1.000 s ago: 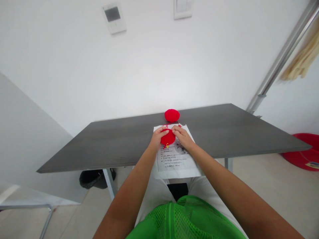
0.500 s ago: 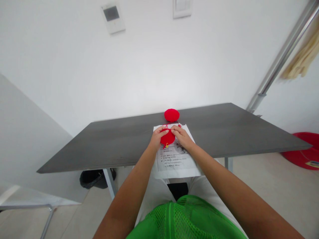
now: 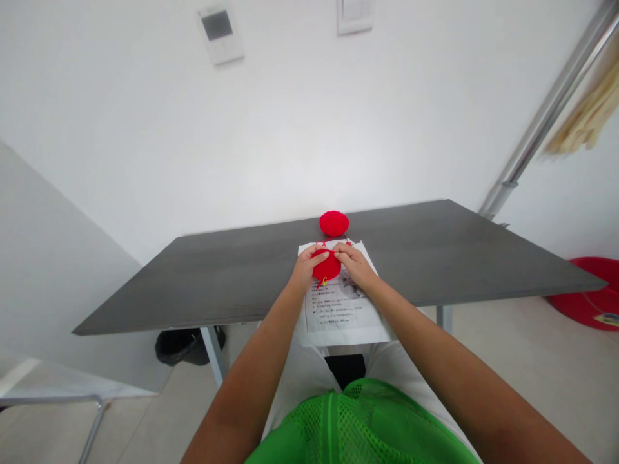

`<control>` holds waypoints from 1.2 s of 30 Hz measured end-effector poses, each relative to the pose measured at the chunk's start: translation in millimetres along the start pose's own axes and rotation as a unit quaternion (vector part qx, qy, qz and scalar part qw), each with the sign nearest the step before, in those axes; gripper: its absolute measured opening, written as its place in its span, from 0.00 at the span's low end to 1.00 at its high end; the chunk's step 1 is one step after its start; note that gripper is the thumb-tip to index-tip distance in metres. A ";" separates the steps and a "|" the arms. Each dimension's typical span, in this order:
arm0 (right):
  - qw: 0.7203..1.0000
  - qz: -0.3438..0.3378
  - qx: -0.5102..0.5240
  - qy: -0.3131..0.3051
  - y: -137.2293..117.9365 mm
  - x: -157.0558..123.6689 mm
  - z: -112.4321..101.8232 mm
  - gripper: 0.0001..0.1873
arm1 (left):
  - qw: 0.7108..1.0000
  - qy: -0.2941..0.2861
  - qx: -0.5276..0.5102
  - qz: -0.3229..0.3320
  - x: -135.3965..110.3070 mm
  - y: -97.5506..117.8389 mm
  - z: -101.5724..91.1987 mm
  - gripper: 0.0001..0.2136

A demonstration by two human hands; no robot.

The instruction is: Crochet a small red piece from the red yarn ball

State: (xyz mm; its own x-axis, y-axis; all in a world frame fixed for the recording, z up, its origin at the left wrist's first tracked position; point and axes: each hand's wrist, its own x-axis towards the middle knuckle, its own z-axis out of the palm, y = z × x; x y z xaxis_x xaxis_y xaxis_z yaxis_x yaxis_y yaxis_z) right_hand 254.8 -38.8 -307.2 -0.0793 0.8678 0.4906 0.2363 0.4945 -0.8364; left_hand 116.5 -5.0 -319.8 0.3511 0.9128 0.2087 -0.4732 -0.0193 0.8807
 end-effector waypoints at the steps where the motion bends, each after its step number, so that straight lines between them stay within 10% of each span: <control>1: 1.000 0.001 -0.001 0.001 -0.1 0.0 0.1 0.08 | 1.000 -0.002 0.002 0.001 0.1 0.0 -0.2 0.14; 36: 1.000 0.012 -0.020 0.004 -6.2 -0.7 1.0 0.09 | 0.999 -0.002 0.041 0.006 0.2 -2.1 -1.9 0.14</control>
State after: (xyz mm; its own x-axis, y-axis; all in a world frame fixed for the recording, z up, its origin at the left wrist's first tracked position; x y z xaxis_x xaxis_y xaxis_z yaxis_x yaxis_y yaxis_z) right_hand 252.5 -42.4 -302.6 -0.0651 0.8789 0.4725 0.2768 0.4708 -0.8377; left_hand 116.1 -4.0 -322.4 0.3491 0.9109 0.2199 -0.4100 -0.0625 0.9100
